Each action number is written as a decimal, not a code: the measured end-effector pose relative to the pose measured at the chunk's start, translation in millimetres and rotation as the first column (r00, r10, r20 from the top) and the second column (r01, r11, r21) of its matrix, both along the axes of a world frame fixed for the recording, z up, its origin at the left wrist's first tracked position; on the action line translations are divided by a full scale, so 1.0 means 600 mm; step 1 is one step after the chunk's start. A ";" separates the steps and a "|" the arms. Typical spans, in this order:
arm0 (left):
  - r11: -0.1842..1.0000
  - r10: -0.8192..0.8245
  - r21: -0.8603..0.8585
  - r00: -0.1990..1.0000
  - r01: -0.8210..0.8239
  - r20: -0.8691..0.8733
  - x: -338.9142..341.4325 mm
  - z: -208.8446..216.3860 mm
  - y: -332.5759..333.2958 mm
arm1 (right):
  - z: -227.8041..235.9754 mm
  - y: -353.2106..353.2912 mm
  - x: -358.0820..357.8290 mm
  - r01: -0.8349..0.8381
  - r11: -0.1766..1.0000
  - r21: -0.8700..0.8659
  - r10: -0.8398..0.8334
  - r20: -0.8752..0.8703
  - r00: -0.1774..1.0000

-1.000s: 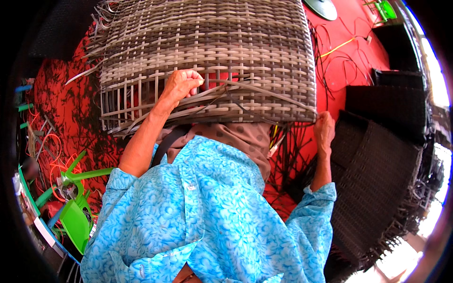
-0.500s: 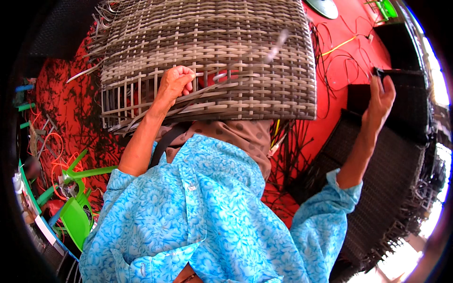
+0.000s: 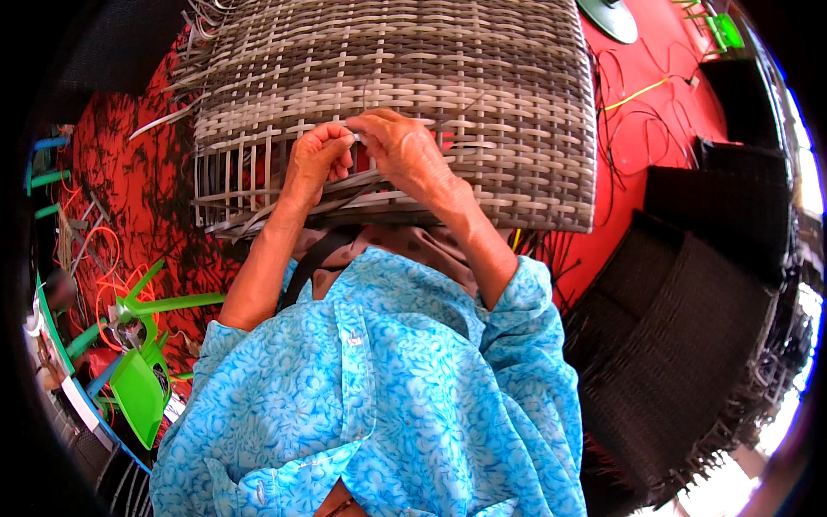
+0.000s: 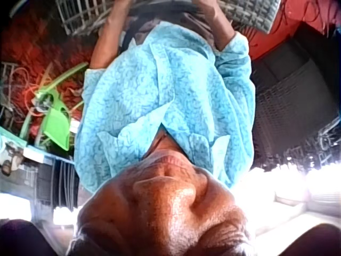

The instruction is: The person weaves strips of synthetic wicker through the base of a piece of furniture by hand, pulling strips through existing loops and tucking ends into the weave.

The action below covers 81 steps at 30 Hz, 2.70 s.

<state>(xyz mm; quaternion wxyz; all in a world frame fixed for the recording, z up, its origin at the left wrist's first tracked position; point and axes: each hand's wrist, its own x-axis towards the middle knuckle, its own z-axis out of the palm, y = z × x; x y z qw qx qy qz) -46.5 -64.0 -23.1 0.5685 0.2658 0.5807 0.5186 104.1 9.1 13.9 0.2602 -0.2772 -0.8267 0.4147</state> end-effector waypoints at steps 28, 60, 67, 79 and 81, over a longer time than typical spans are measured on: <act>0.908 -0.415 -0.260 0.621 0.328 -0.665 -0.034 0.001 0.019 | -0.048 0.001 -0.037 0.075 0.978 0.194 -0.164 0.497 0.852; 0.992 -0.071 -0.126 0.921 0.024 -0.384 -0.100 -0.004 -0.046 | -0.049 -0.004 -0.082 0.127 0.959 -0.253 -0.028 0.360 0.932; 0.964 -0.267 -0.205 0.601 0.171 -0.753 -0.092 -0.021 -0.045 | -0.049 -0.010 -0.083 0.165 0.981 -0.103 -0.106 0.428 0.898; 0.975 -0.129 -0.213 0.951 0.069 -0.281 -0.112 -0.014 -0.040 | -0.051 -0.024 -0.094 0.157 0.985 -0.063 -0.123 0.374 0.919; 0.990 0.084 -0.085 0.964 -0.108 -0.252 -0.120 -0.024 -0.045 | -0.056 -0.028 -0.100 0.144 0.989 0.017 -0.141 0.344 0.928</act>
